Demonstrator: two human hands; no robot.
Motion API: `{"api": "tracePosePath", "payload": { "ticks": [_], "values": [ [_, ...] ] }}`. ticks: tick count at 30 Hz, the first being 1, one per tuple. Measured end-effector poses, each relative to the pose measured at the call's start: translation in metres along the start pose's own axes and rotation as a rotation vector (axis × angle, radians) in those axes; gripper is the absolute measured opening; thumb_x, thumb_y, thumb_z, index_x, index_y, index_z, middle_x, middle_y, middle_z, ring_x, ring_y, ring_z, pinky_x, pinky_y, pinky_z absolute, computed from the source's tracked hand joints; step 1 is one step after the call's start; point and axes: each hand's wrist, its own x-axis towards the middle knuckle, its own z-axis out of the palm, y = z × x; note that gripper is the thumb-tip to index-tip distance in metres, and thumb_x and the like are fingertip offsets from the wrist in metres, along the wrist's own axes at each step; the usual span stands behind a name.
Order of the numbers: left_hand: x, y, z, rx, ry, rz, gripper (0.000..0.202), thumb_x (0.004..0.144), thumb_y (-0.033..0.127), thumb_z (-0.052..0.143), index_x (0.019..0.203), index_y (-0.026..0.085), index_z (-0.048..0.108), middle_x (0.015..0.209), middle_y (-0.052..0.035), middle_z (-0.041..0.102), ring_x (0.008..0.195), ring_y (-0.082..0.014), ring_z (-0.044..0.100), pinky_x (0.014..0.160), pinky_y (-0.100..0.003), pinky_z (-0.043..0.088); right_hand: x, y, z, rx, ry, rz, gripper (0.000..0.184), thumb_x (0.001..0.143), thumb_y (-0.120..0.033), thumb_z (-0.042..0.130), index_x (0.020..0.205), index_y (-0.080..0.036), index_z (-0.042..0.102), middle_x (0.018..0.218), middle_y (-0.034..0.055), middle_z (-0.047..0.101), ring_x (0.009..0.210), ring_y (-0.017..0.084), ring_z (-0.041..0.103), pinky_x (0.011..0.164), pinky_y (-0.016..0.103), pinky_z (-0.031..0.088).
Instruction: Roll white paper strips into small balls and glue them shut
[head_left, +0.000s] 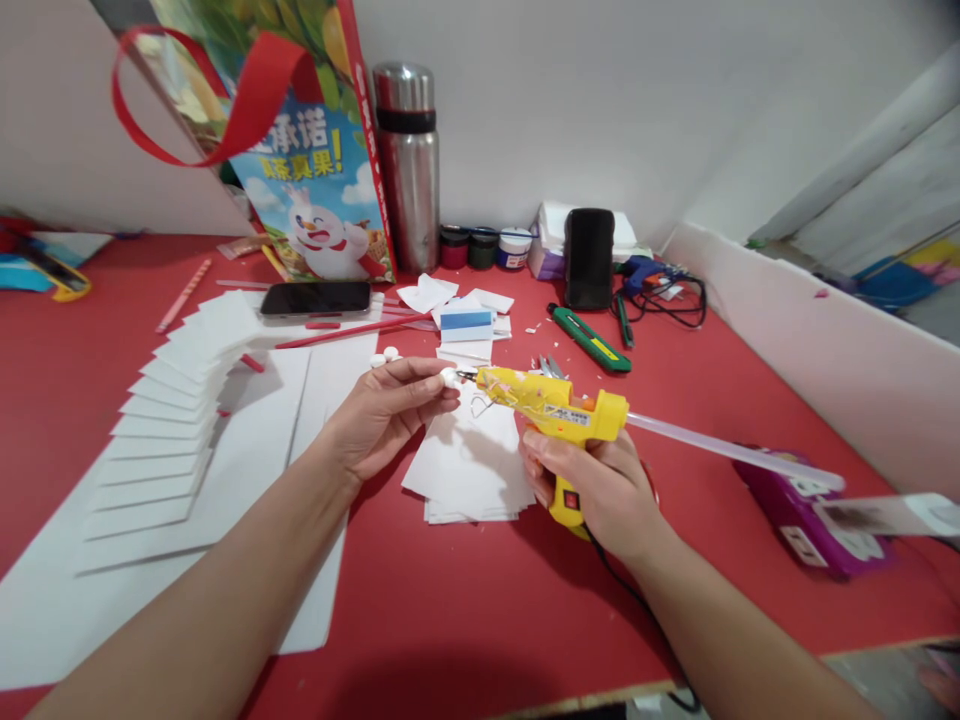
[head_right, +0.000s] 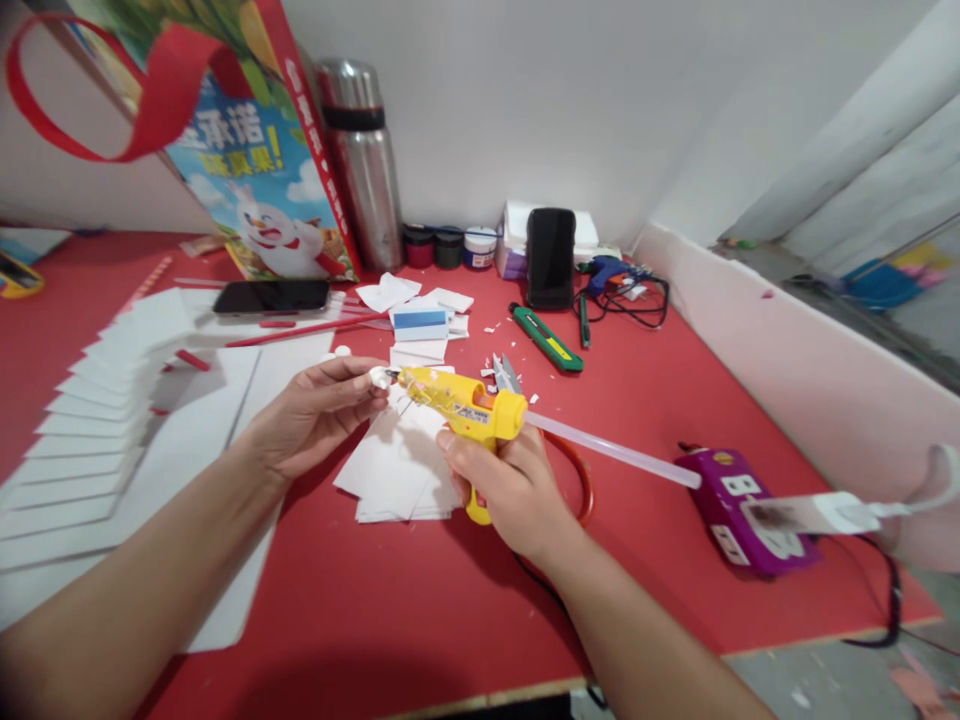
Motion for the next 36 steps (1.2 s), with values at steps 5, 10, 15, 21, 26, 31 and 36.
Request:
{"api": "tracePosePath", "payload": {
  "ticks": [5, 10, 15, 21, 26, 31, 36],
  "values": [
    [0.0, 0.0, -0.001, -0.007, -0.001, -0.001, 0.021, 0.067, 0.009, 0.088, 0.086, 0.01, 0.08, 0.076, -0.006, 0.078, 0.069, -0.0133, 0.074, 0.072, -0.019, 0.062, 0.0, -0.001, 0.001, 0.006, 0.001, 0.001, 0.037, 0.092, -0.035, 0.059, 0.06, -0.018, 0.058, 0.05, -0.0009, 0.053, 0.046, 0.012, 0.048, 0.049, 0.028, 0.036],
    [-0.001, 0.001, 0.001, -0.014, 0.011, -0.002, 0.021, 0.066, 0.009, 0.089, 0.085, 0.009, 0.08, 0.074, -0.0057, 0.077, 0.069, -0.013, 0.074, 0.071, -0.019, 0.062, 0.0, 0.0, 0.0, 0.0, 0.0, 0.003, 0.038, 0.092, -0.035, 0.06, 0.058, -0.018, 0.058, 0.05, -0.0005, 0.053, 0.046, 0.012, 0.048, 0.049, 0.029, 0.036],
    [0.0, 0.001, 0.002, -0.018, 0.014, -0.003, 0.021, 0.065, 0.009, 0.089, 0.084, 0.009, 0.08, 0.075, -0.006, 0.077, 0.069, -0.0129, 0.073, 0.071, -0.019, 0.062, -0.001, 0.001, -0.001, -0.008, -0.001, 0.012, 0.039, 0.092, -0.036, 0.059, 0.058, -0.018, 0.058, 0.048, -0.0002, 0.053, 0.046, 0.012, 0.048, 0.049, 0.029, 0.036],
    [0.001, 0.001, 0.0, -0.029, 0.045, 0.019, 0.02, 0.066, 0.008, 0.088, 0.084, 0.01, 0.08, 0.082, -0.0069, 0.078, 0.071, -0.0116, 0.073, 0.072, -0.018, 0.062, 0.0, -0.002, -0.001, -0.038, 0.03, 0.006, 0.04, 0.091, -0.037, 0.061, 0.057, -0.017, 0.058, 0.048, -0.0002, 0.053, 0.046, 0.012, 0.047, 0.049, 0.029, 0.036],
    [0.001, 0.001, -0.002, -0.065, 0.018, -0.033, 0.023, 0.072, 0.004, 0.081, 0.094, 0.012, 0.081, 0.086, -0.0075, 0.078, 0.076, -0.0114, 0.073, 0.077, -0.018, 0.061, -0.003, -0.015, -0.005, 0.048, 0.154, -0.053, 0.028, 0.09, -0.037, 0.062, 0.071, -0.016, 0.065, 0.049, -0.0013, 0.053, 0.044, 0.012, 0.046, 0.047, 0.028, 0.034],
    [0.001, 0.001, -0.003, -0.089, 0.005, -0.05, 0.023, 0.073, 0.003, 0.08, 0.094, 0.012, 0.082, 0.087, -0.0082, 0.078, 0.074, -0.0112, 0.073, 0.077, -0.018, 0.062, -0.022, -0.017, -0.041, -0.188, 0.515, -0.015, 0.027, 0.09, -0.039, 0.065, 0.077, -0.015, 0.069, 0.063, 0.0053, 0.064, 0.059, 0.017, 0.057, 0.056, 0.031, 0.041],
    [0.001, 0.0, -0.001, -0.09, 0.005, -0.05, 0.021, 0.073, 0.003, 0.081, 0.092, 0.01, 0.082, 0.09, -0.009, 0.079, 0.076, -0.0117, 0.073, 0.078, -0.019, 0.062, -0.045, -0.009, -0.095, -0.694, 0.795, 0.185, 0.031, 0.087, -0.038, 0.063, 0.062, -0.02, 0.059, 0.066, 0.0062, 0.063, 0.067, 0.021, 0.057, 0.066, 0.035, 0.043]
  ]
}}
